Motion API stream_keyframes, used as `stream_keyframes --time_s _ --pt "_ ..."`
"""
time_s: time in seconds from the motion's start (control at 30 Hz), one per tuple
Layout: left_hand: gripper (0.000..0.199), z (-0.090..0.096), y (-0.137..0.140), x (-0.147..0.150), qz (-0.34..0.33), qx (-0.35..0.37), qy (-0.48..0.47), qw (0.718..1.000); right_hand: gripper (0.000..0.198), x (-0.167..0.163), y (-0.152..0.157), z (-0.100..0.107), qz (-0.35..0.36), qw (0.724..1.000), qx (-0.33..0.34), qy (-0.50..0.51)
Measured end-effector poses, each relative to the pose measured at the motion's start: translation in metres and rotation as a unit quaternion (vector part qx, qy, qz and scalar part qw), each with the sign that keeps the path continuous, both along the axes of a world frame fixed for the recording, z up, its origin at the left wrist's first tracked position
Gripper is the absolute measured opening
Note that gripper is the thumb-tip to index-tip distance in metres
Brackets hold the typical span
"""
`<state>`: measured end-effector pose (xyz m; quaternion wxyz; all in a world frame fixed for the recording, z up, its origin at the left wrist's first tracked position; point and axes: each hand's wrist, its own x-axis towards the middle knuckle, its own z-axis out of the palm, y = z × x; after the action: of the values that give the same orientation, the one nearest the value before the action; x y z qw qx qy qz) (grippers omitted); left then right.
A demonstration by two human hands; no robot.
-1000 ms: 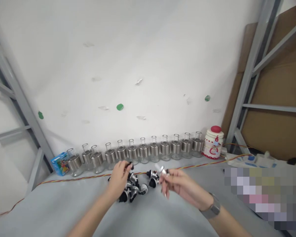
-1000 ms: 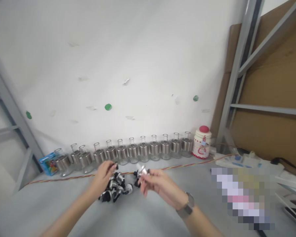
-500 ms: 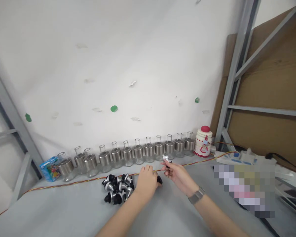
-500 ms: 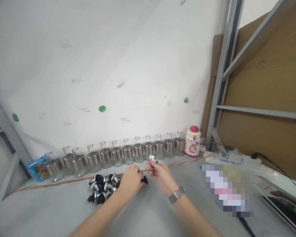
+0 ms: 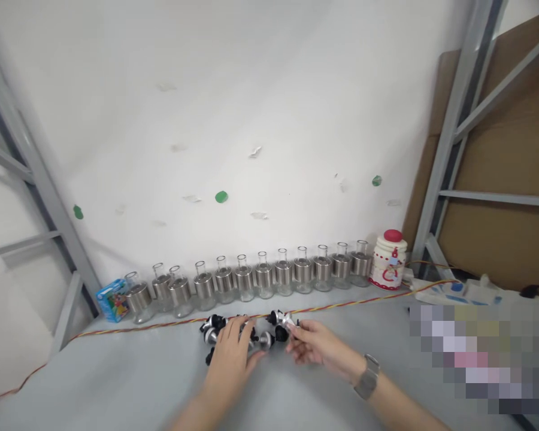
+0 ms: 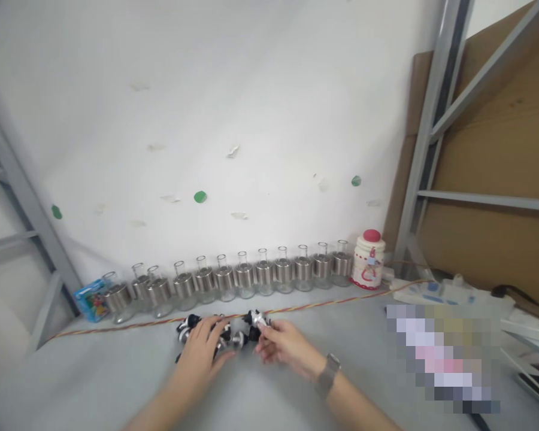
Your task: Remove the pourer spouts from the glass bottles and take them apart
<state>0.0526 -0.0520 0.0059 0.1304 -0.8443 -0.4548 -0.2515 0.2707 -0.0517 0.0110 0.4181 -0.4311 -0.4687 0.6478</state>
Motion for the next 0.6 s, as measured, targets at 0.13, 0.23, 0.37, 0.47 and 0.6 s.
stream_keyframes --time_s 0.13,0.23,0.37,0.47,0.6 --pt "0.033 0.002 0.001 -0.007 -0.036 0.007 -0.065 0.997 0.050 0.002 0.010 -0.008 -0.135 0.984 0.077 -0.091" --pt "0.029 0.004 0.001 -0.011 -0.043 0.019 -0.094 0.994 0.048 0.009 0.019 -0.011 -0.202 0.965 0.116 -0.125" --pt "0.027 0.005 0.000 -0.012 -0.046 0.049 -0.116 0.991 0.040 0.024 0.027 -0.014 -0.251 0.939 0.144 -0.183" --pt "0.025 0.007 -0.001 -0.011 -0.049 0.053 -0.118 0.990 0.033 0.038 0.031 -0.015 -0.267 0.925 0.146 -0.229" --pt "0.023 0.011 -0.003 -0.012 -0.045 0.034 -0.111 0.992 0.025 0.057 0.035 -0.011 -0.223 0.927 0.126 -0.273"
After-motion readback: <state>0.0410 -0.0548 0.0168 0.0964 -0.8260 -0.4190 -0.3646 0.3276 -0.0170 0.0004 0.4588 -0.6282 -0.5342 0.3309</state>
